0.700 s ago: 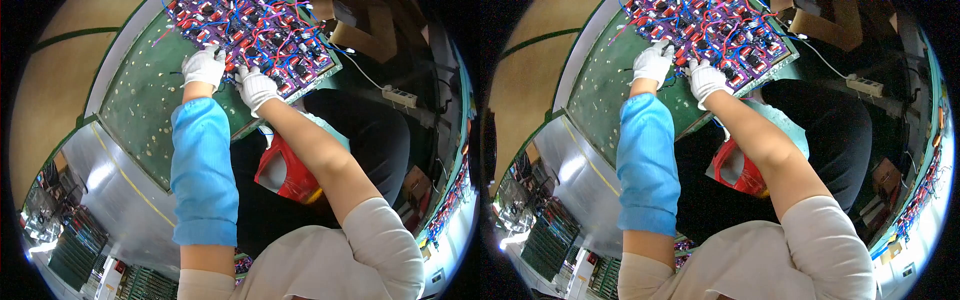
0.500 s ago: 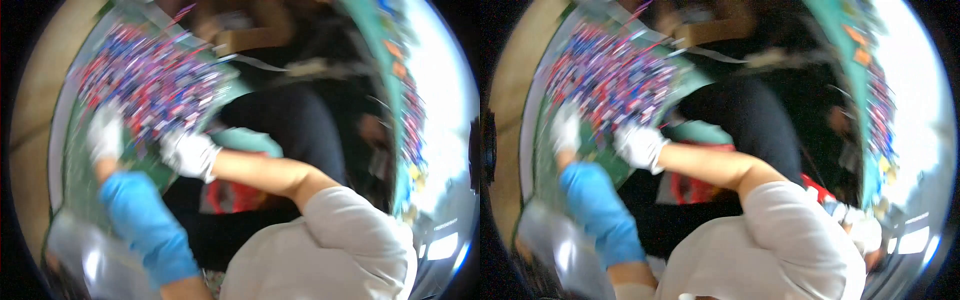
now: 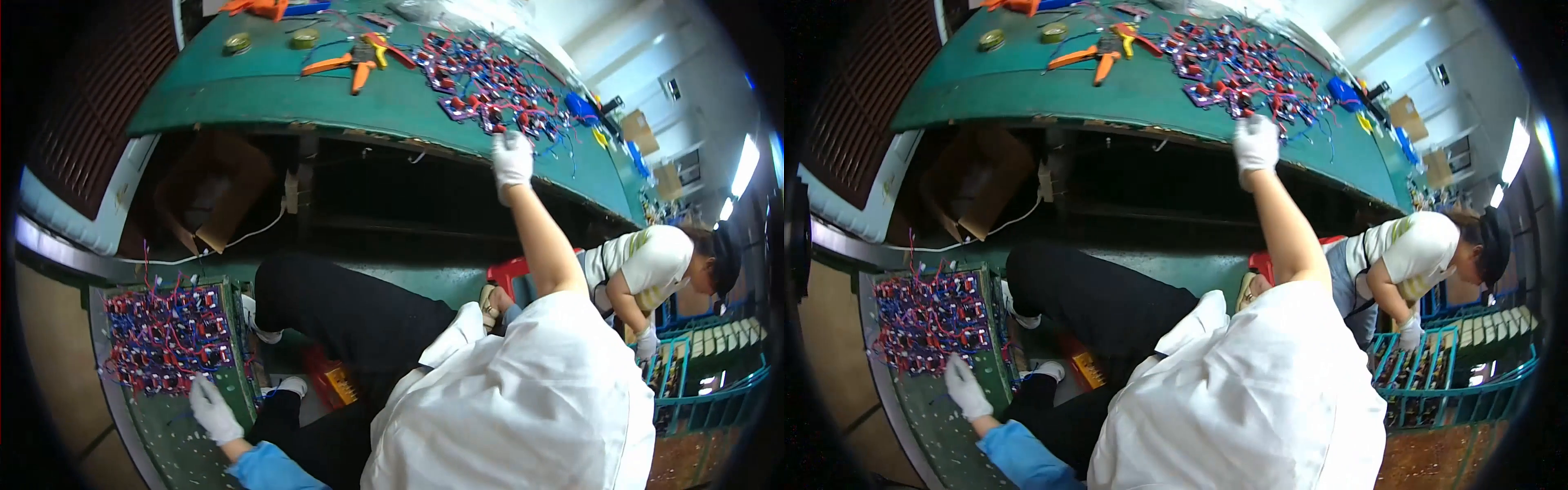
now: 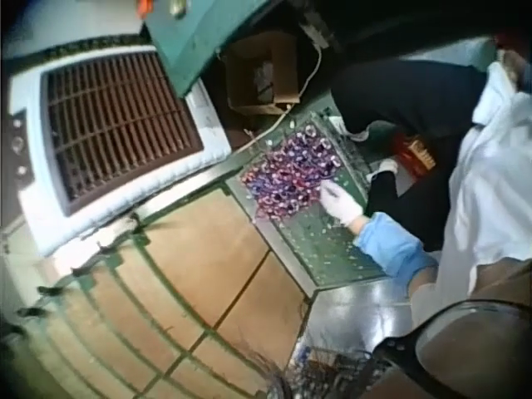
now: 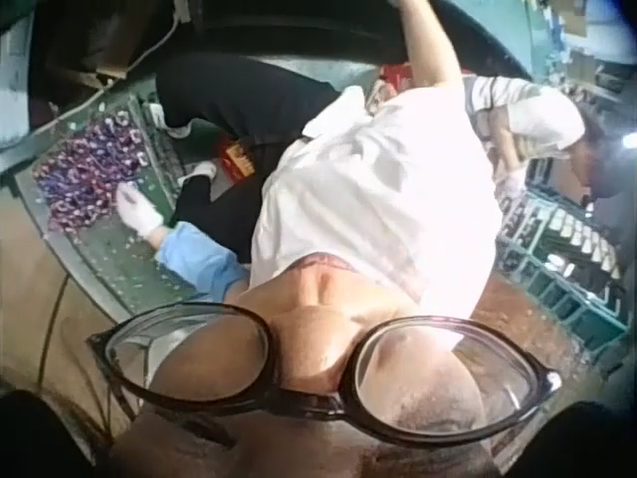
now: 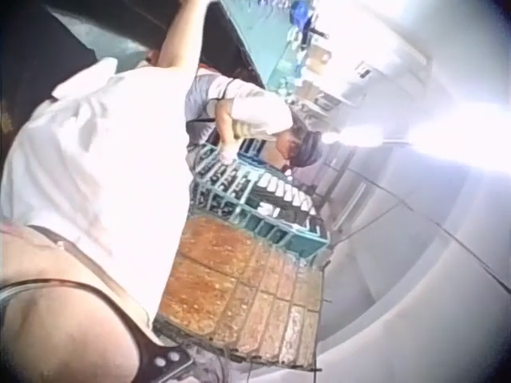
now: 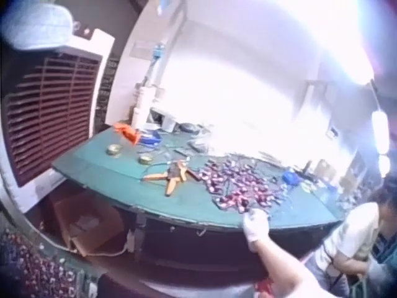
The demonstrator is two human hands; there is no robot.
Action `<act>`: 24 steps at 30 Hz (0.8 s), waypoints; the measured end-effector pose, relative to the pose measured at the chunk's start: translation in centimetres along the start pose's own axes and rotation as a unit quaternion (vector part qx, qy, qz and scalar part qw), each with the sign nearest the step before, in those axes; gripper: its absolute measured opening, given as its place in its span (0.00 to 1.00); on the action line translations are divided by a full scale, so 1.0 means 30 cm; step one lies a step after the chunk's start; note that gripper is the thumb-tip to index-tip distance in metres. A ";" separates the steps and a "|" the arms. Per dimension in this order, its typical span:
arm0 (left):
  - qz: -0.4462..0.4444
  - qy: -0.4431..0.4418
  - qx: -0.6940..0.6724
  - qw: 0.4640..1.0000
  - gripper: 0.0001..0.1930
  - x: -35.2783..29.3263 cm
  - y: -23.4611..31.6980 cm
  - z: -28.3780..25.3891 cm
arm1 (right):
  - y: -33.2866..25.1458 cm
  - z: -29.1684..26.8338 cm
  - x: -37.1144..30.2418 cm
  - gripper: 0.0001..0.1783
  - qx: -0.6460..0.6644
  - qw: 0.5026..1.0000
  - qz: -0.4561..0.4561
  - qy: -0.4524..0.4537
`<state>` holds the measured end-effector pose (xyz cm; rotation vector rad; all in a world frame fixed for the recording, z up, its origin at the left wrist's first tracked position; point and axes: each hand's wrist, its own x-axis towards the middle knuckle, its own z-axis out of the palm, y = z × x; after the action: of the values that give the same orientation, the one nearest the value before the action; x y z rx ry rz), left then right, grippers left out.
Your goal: The person assembles electronic circuit board components and electrical wires into power supply housings to create finished units. This is done using a wire stripper and pliers to manipulate the wires and connectors.
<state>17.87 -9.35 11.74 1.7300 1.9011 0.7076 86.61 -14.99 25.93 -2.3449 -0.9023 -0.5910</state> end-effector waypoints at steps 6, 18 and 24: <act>-0.001 -0.077 -0.052 0.996 0.17 -0.268 0.079 0.255 | 0.305 -0.091 0.116 0.55 0.064 0.941 0.310 -0.122; -0.098 -0.126 -0.325 0.932 0.20 -0.406 0.306 0.272 | 0.537 -0.019 0.165 0.25 0.147 0.922 0.356 -0.034; -0.055 -0.117 -0.330 0.935 0.19 -0.471 0.506 0.178 | 0.233 -0.199 -0.074 0.18 0.337 0.929 0.148 0.045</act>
<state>34.09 -22.02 17.66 1.2072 1.3646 0.9163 88.87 -24.13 26.82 -1.7557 -0.5667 -0.2077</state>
